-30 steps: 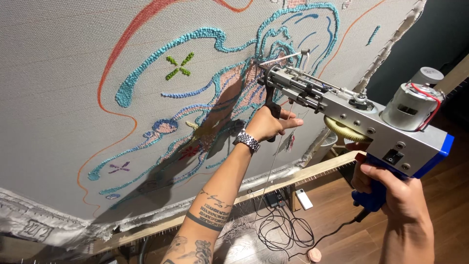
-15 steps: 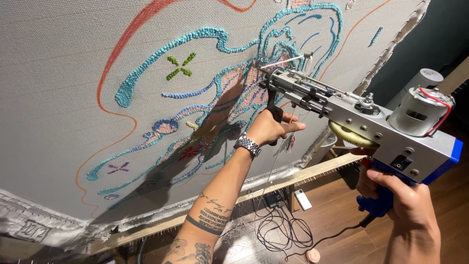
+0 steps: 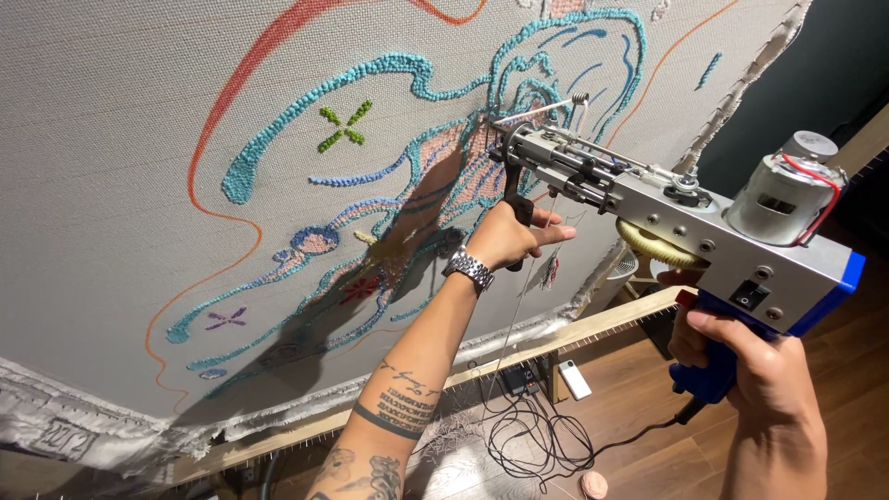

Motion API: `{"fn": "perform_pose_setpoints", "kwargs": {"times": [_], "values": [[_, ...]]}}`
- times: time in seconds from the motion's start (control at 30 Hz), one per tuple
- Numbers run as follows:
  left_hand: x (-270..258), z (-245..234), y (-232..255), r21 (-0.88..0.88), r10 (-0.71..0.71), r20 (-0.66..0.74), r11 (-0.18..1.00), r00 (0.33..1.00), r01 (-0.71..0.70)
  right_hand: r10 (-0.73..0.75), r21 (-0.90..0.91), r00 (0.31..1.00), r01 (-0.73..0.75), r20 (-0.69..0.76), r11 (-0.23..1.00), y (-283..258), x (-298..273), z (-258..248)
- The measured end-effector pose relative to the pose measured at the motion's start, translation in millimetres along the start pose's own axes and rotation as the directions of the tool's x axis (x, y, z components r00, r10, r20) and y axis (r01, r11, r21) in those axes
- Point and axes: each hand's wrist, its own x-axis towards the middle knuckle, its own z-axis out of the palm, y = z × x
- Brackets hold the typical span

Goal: Using a tufting gun to create a jellyfish design on a large canvas frame.

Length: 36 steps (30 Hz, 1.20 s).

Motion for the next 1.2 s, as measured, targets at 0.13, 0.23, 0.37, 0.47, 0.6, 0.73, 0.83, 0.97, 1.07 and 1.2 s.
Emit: {"fn": "perform_pose_setpoints", "kwargs": {"times": [0.13, 0.23, 0.37, 0.47, 0.6, 0.73, 0.83, 0.97, 1.07, 1.2], "values": [[3, 1, -3, -0.02, 0.001, 0.008, 1.0, 1.0, -0.001, -0.003, 0.02, 1.0, 0.003, 0.002, 1.0, -2, 0, 4], [4, 1, -4, -0.028, 0.026, 0.005, 0.999, 1.0, -0.026, 0.044, -0.006, 0.998, -0.044, -0.051, 0.999, -3, 0, 6], [6, 0, -6, -0.028, 0.032, -0.009, 0.999, 0.999, -0.032, 0.023, 0.032, 1.0, -0.023, -0.007, 0.999, -2, 2, 6], [8, -1, -8, -0.017, 0.041, -0.008, 0.999, 0.999, -0.041, 0.006, 0.055, 1.0, -0.007, 0.017, 0.998, 0, 3, 6], [11, -2, -9, -0.011, 0.036, -0.016, 0.999, 0.999, -0.036, -0.027, 0.045, 0.999, 0.025, 0.045, 0.999, -3, 5, 13], [20, 0, -18, -0.042, 0.052, -0.04, 0.998, 0.998, -0.053, -0.006, 0.058, 1.0, 0.005, 0.026, 0.998, 4, 2, 17], [22, -2, -14, 0.068, -0.014, -0.054, 0.998, 0.998, 0.018, 0.041, -0.051, 0.997, -0.045, -0.059, 0.998, 12, -2, 23], [44, -6, -40, -0.026, 0.058, -0.135, 0.998, 0.989, -0.062, -0.154, -0.211, 0.986, 0.139, -0.056, 0.968, -10, -11, 65], [104, -4, -103, -0.009, 0.086, -0.201, 0.996, 0.976, -0.09, -0.125, -0.405, 0.979, 0.05, -0.16, 0.913, 3, -11, 77], [98, -15, -98, 0.117, 0.028, -0.22, 0.993, 0.975, -0.002, -0.214, -0.344, 0.967, 0.156, -0.136, 0.926, 42, -16, 77]]}}
